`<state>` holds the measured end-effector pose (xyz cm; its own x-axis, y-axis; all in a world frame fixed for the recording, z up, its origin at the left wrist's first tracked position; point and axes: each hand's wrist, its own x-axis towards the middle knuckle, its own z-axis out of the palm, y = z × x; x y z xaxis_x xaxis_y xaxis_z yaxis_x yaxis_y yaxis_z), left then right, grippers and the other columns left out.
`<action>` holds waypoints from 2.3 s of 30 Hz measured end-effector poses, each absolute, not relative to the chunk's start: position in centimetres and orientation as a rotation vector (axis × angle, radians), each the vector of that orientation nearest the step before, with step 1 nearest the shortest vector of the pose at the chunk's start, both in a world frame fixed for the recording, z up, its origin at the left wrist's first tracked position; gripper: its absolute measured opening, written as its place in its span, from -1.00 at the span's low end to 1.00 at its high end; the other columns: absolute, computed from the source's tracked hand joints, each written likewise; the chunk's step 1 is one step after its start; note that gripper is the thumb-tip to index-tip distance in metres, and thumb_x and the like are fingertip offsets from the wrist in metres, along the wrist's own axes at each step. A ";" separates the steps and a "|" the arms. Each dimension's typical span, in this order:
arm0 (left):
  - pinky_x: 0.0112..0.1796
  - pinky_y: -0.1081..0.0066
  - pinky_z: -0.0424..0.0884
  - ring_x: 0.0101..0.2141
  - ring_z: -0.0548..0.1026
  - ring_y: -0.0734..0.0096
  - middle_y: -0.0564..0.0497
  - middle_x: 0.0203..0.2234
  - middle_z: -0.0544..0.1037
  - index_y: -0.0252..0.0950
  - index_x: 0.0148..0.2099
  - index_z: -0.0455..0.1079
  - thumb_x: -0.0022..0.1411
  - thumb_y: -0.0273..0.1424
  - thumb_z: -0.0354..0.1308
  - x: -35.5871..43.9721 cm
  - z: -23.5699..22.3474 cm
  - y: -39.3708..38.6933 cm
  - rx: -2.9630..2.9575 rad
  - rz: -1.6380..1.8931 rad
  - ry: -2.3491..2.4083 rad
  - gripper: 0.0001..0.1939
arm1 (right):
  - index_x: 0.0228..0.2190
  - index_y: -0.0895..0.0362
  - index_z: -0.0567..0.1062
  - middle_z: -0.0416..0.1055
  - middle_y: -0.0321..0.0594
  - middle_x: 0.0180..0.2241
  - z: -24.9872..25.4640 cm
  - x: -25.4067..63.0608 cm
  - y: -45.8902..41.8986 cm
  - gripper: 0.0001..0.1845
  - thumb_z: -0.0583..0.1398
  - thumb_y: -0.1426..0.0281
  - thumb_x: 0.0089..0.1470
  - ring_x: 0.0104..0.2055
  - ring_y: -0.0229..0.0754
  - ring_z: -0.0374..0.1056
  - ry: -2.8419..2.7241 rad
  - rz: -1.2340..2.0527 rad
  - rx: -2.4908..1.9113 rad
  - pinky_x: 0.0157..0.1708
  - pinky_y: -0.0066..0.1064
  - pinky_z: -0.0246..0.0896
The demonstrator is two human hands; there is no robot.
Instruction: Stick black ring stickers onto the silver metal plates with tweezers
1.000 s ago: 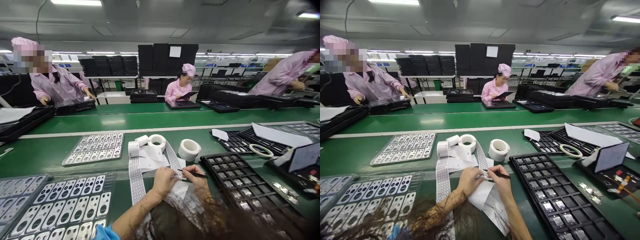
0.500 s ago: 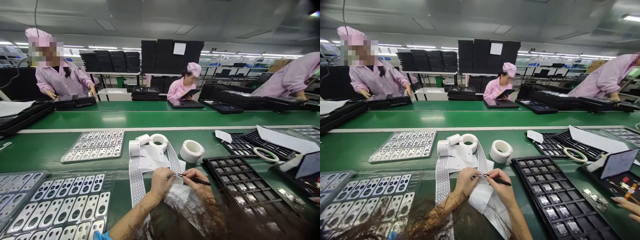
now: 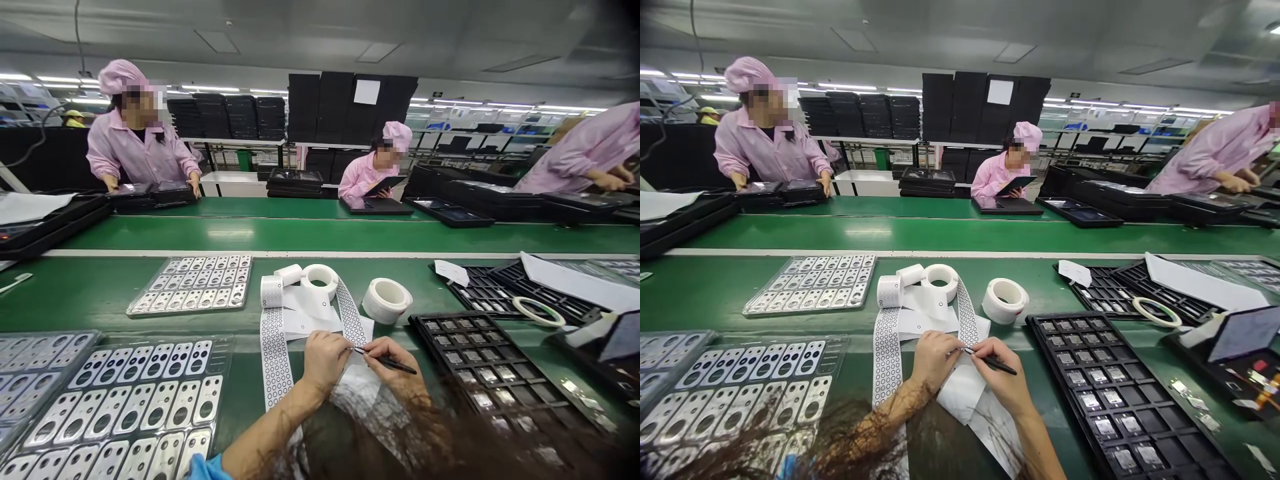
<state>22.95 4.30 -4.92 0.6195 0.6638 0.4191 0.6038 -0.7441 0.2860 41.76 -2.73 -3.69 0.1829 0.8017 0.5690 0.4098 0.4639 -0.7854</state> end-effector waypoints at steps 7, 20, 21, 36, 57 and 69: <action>-0.01 0.15 0.63 -0.15 0.66 0.29 -0.02 -0.20 0.71 -0.24 -0.12 0.64 0.44 -0.42 0.32 22.9 -5.4 4.3 2.674 0.857 1.043 -0.94 | -0.53 -0.06 0.60 0.64 -0.26 -0.42 -3.8 40.8 -3.3 -0.80 0.40 0.22 0.08 -0.38 0.09 0.63 -1.321 0.398 -1.176 -0.37 -0.12 0.60; 0.03 0.13 0.57 -0.20 0.64 0.31 0.03 -0.26 0.70 -0.26 -0.17 0.64 0.41 -0.35 0.37 23.3 -6.9 4.6 2.587 0.958 1.049 -0.90 | -0.57 0.10 0.57 0.61 -0.19 -0.45 -5.3 41.2 -3.0 -0.76 0.42 0.29 0.02 -0.39 -0.10 0.58 -1.262 0.478 -1.187 -0.34 -0.34 0.50; 0.04 0.13 0.56 -0.20 0.64 0.31 0.03 -0.26 0.70 -0.26 -0.17 0.64 0.41 -0.35 0.37 23.3 -6.8 4.6 2.585 0.965 1.046 -0.90 | -0.57 0.09 0.57 0.61 -0.19 -0.44 -5.2 41.2 -3.0 -0.77 0.42 0.29 0.02 -0.38 -0.09 0.58 -1.259 0.475 -1.185 -0.34 -0.34 0.51; 0.08 0.10 0.55 -0.18 0.64 0.31 0.05 -0.26 0.70 -0.27 -0.19 0.61 0.39 -0.45 0.34 23.2 -5.9 4.1 2.565 0.958 1.080 -0.95 | -0.55 0.01 0.56 0.62 -0.26 -0.42 -4.1 40.8 -3.3 -0.80 0.38 0.32 0.08 -0.37 -0.06 0.59 -1.348 0.415 -1.169 -0.33 -0.35 0.50; 0.09 0.07 0.54 -0.18 0.64 0.28 0.02 -0.27 0.70 -0.27 -0.17 0.63 0.42 -0.39 0.33 23.4 -6.0 4.3 2.590 0.915 1.076 -0.92 | -0.55 0.04 0.53 0.61 -0.24 -0.42 -4.2 40.3 -3.3 -0.81 0.37 0.37 0.06 -0.38 -0.11 0.57 -1.361 0.372 -1.105 -0.34 -0.38 0.49; 0.12 0.05 0.52 -0.14 0.64 0.26 0.00 -0.21 0.72 -0.24 -0.11 0.64 0.42 -0.45 0.28 23.3 -5.2 3.8 2.600 0.896 1.071 -0.90 | -0.52 -0.05 0.58 0.64 -0.29 -0.40 -3.8 39.6 -3.3 -0.81 0.38 0.33 0.11 -0.34 -0.01 0.61 -1.334 0.426 -1.157 -0.30 -0.25 0.54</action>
